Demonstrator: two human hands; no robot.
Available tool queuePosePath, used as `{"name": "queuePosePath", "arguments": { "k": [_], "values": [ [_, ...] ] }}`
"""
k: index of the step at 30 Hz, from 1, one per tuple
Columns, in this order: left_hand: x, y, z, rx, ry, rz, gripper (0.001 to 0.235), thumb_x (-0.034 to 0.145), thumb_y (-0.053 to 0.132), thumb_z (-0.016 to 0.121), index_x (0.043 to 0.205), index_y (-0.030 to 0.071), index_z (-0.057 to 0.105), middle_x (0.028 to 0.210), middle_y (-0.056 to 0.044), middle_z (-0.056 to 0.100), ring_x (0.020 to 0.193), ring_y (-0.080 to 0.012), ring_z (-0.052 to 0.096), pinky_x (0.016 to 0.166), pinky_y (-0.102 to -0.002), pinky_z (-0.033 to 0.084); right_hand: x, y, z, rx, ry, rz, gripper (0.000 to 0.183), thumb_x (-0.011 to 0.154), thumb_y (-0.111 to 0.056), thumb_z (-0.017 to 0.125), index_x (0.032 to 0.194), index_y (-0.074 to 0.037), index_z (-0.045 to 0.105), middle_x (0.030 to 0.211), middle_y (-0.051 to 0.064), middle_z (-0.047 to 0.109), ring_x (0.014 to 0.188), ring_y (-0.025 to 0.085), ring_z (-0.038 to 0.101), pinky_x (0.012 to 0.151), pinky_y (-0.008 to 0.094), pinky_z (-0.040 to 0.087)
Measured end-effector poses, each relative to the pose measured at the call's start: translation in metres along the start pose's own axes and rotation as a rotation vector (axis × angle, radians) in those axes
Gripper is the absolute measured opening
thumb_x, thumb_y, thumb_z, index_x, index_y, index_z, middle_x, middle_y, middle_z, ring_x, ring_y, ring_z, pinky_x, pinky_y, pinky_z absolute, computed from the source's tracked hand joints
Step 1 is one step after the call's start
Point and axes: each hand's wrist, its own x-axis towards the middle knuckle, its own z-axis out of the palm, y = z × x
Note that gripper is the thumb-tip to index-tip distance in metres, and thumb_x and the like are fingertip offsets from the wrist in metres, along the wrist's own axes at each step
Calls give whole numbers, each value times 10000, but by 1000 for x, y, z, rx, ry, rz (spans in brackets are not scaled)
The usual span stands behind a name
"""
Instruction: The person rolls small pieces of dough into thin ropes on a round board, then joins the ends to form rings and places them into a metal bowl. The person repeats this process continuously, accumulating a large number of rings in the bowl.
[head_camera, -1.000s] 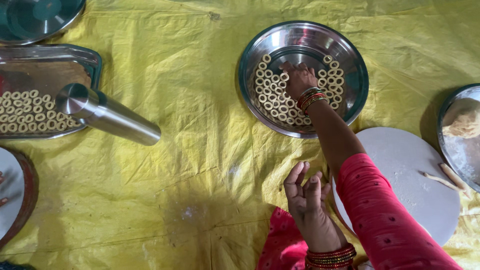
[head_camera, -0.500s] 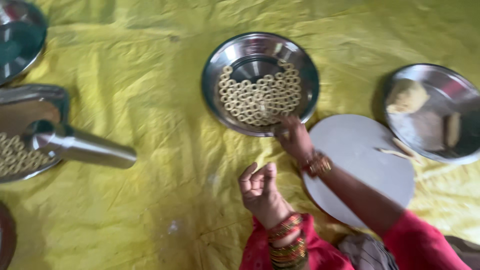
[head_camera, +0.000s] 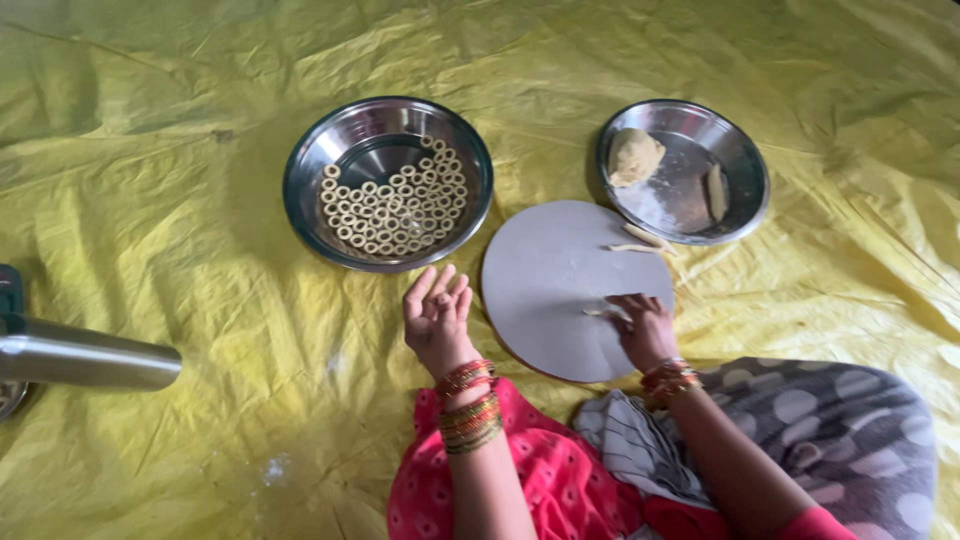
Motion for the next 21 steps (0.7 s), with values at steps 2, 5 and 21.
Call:
{"name": "queuePosePath", "arguments": {
  "k": [2,5,21],
  "values": [
    [2,-2,-6,64,-15,-55,398,961,35,535,1358,41,557,1330,-193,655,1058,-246,706,926,-374,588,-4,0,12,30,-44,89,359,857,-341,742,1193,-216,746,1271,34,678,1199,276,583,1002,456,460],
    [3,-5,-16,178,29,-105,410,955,37,535,1363,72,562,1362,-165,638,1061,-243,688,901,-365,568,-2,-4,23,52,32,57,496,909,-455,675,1334,-200,662,1459,39,561,1399,279,465,1126,482,370],
    [9,-6,-17,299,122,-154,528,918,195,659,1414,156,484,1365,-152,581,1025,-235,673,863,-383,556,-60,-70,20,-376,-382,-5,1040,908,-746,295,1599,-8,49,1686,198,27,1559,344,0,1218,579,58]
  ]
}}
